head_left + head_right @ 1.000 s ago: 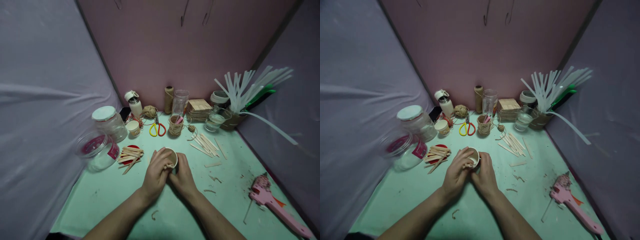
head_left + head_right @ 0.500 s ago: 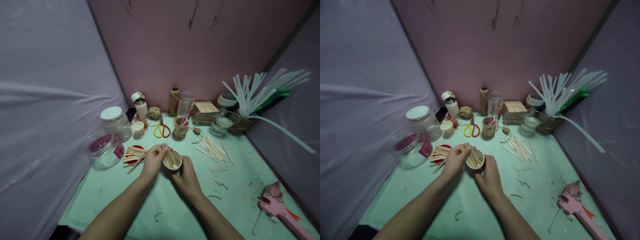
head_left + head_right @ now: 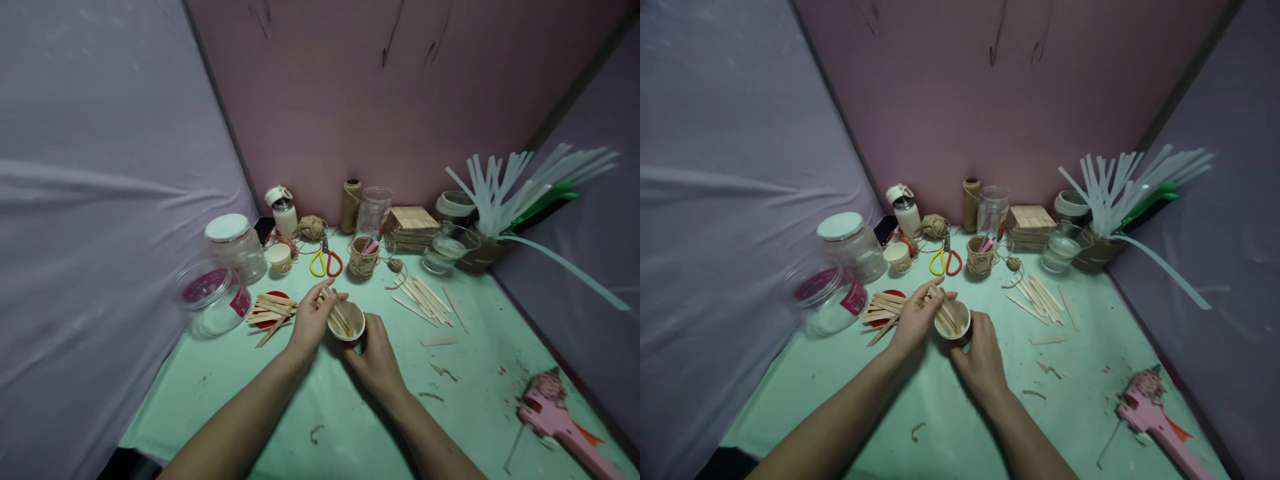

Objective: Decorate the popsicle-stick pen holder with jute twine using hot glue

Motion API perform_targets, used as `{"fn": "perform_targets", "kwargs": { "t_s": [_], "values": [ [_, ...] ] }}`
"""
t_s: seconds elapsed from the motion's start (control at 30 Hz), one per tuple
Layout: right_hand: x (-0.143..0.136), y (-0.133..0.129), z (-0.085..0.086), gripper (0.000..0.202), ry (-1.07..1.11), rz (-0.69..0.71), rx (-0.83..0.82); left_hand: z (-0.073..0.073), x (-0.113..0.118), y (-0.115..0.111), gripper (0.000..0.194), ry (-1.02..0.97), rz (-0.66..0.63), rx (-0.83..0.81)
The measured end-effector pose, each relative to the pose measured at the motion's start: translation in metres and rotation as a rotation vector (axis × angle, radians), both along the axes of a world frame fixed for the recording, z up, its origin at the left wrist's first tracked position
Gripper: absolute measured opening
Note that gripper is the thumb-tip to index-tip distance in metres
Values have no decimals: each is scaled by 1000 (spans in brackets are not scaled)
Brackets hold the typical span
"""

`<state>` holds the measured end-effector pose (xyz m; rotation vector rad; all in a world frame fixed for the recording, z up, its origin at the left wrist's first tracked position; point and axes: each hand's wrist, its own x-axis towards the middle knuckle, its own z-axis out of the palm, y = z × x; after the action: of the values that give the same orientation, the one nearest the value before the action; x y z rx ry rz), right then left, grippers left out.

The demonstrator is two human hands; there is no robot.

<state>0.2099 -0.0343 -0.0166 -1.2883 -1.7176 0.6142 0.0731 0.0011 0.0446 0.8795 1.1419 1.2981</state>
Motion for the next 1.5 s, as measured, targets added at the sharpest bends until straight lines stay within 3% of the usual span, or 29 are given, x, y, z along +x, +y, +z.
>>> {"fn": "perform_targets", "kwargs": {
  "t_s": [0.13,0.27,0.43,0.53,0.6,0.67,0.8,0.9,0.97,1.07,1.1,1.2,1.27,1.37,1.43,1.5],
  "values": [
    [0,-1,1,40,2,6,-10,5,1,-3,52,38,-42,126],
    [-2,-1,2,37,7,16,-19,7,1,-3,21,224,-31,220],
    [-8,0,3,32,27,14,-23,8,0,-3,19,213,24,173],
    [-12,7,8,35,36,19,-22,6,-5,-1,38,94,0,193],
    [-15,17,12,36,34,16,-21,3,-12,-3,53,77,4,275],
    [-20,31,16,38,31,4,-14,-2,-21,-7,58,174,91,383],
    [-38,68,18,45,45,1,23,-15,-34,-26,50,500,336,691],
    [-58,95,15,44,27,15,33,-23,-37,-43,42,702,244,924],
    [-71,109,13,44,14,6,11,-25,-35,-52,46,754,137,980],
    [-85,121,14,47,19,15,-17,-26,-31,-55,53,787,64,969],
    [-87,121,16,48,27,25,-21,-26,-31,-53,53,795,111,947],
    [-88,113,28,50,95,83,-20,-25,-37,-39,56,775,412,753],
    [-85,99,40,50,135,170,-19,-24,-46,-26,75,690,507,541],
    [-76,73,59,47,58,323,-8,-21,-57,-11,92,460,384,333],
    [-67,63,69,47,-24,423,-33,-17,-63,-7,78,318,316,248],
    [-58,66,72,53,-98,522,-83,-12,-67,-7,63,254,353,208]
  ]
}}
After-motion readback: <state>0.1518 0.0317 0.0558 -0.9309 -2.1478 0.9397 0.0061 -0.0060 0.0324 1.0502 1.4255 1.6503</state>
